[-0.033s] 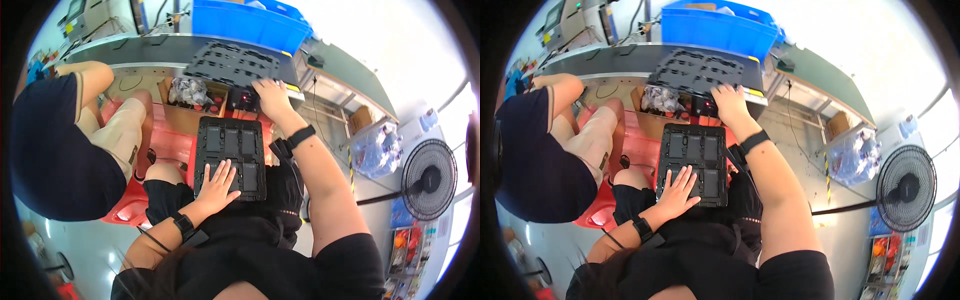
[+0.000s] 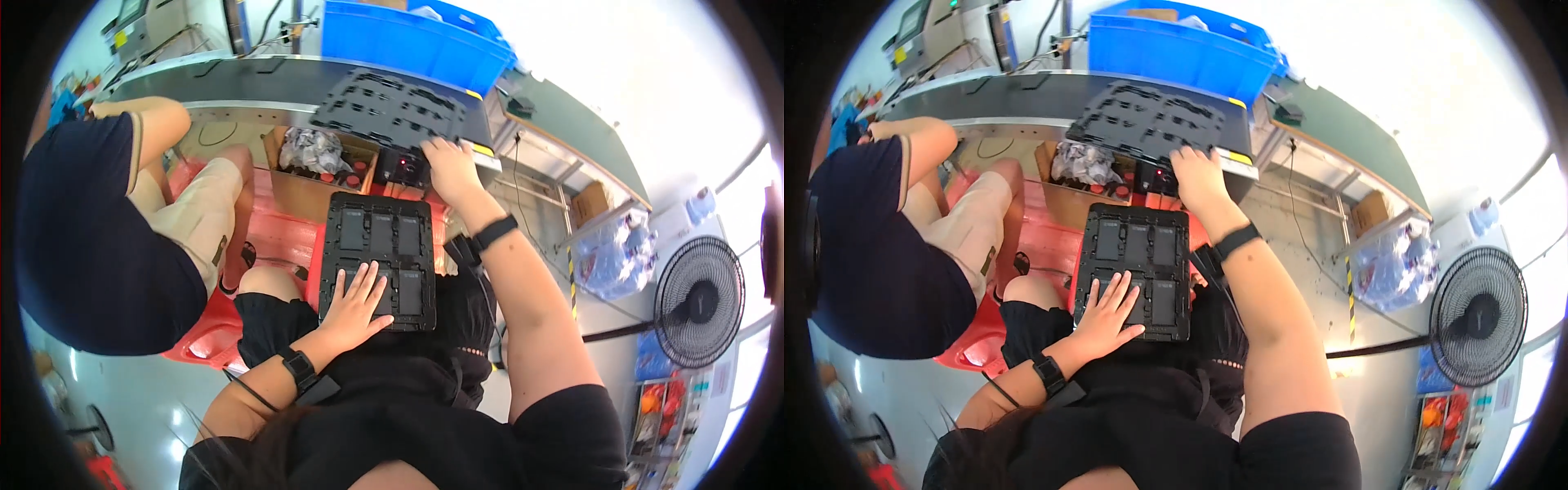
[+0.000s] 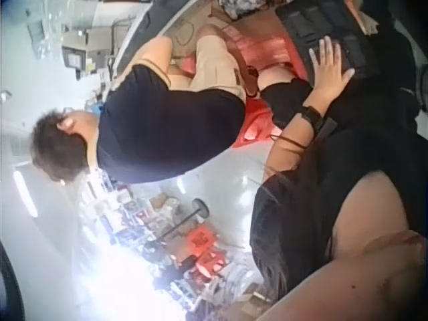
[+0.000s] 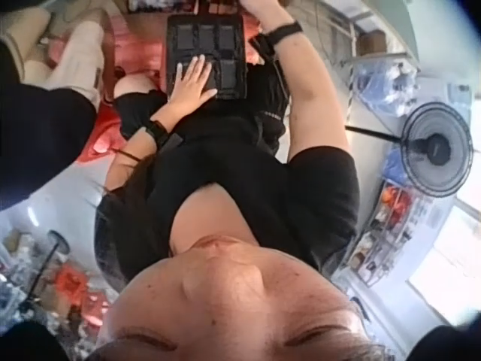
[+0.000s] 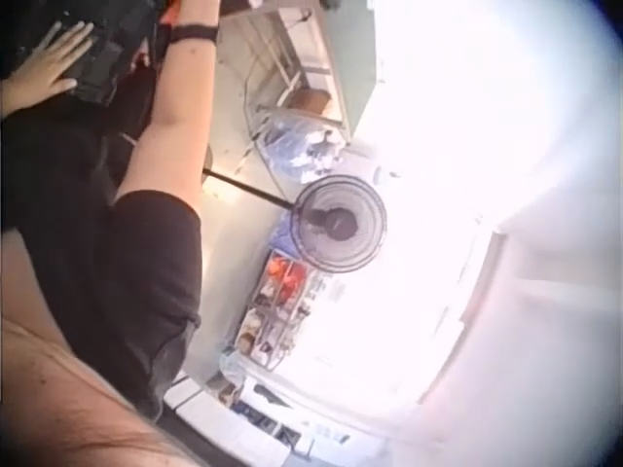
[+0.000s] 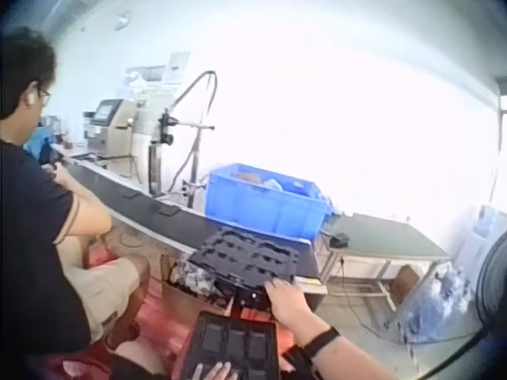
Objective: Placing small black plastic components into a larger assembly tray and placing the completed tray on a conveyor belt.
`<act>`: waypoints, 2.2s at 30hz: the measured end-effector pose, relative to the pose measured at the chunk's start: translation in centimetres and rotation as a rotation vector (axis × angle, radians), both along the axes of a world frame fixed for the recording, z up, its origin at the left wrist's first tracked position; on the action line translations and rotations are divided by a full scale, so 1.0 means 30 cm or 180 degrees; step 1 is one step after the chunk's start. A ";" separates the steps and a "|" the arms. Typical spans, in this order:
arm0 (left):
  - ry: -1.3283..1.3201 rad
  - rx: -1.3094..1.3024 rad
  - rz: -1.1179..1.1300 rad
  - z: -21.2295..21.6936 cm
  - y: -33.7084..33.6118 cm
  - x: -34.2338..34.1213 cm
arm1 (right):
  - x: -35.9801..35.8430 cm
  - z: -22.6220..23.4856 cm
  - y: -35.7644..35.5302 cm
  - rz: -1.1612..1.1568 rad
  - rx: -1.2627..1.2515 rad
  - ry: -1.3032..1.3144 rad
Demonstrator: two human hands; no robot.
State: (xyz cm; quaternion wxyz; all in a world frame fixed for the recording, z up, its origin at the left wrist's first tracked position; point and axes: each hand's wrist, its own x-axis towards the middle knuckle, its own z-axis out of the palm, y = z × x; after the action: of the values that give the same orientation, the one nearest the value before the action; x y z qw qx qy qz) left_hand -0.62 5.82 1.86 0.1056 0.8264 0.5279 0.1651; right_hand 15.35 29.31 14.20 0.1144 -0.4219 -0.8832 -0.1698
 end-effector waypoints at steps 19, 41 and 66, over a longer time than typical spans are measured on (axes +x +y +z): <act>-0.2346 -0.0565 0.2383 -0.152 0.151 -0.158 | 0.046 -0.339 -0.623 0.0124 -0.1382 0.0404; -0.2642 -0.0899 0.2067 -0.054 0.205 -0.204 | 0.068 0.200 -0.176 0.0275 -0.3690 0.0508; 0.1305 0.0970 0.2130 0.434 1.374 -0.367 | -0.076 0.188 0.215 0.0007 -0.2224 0.2706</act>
State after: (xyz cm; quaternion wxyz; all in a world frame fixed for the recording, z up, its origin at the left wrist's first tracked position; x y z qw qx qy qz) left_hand -11.64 47.04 14.88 -0.1846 0.6313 0.7468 0.0986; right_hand 13.08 35.76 19.83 0.3145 -0.4652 -0.7634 0.3191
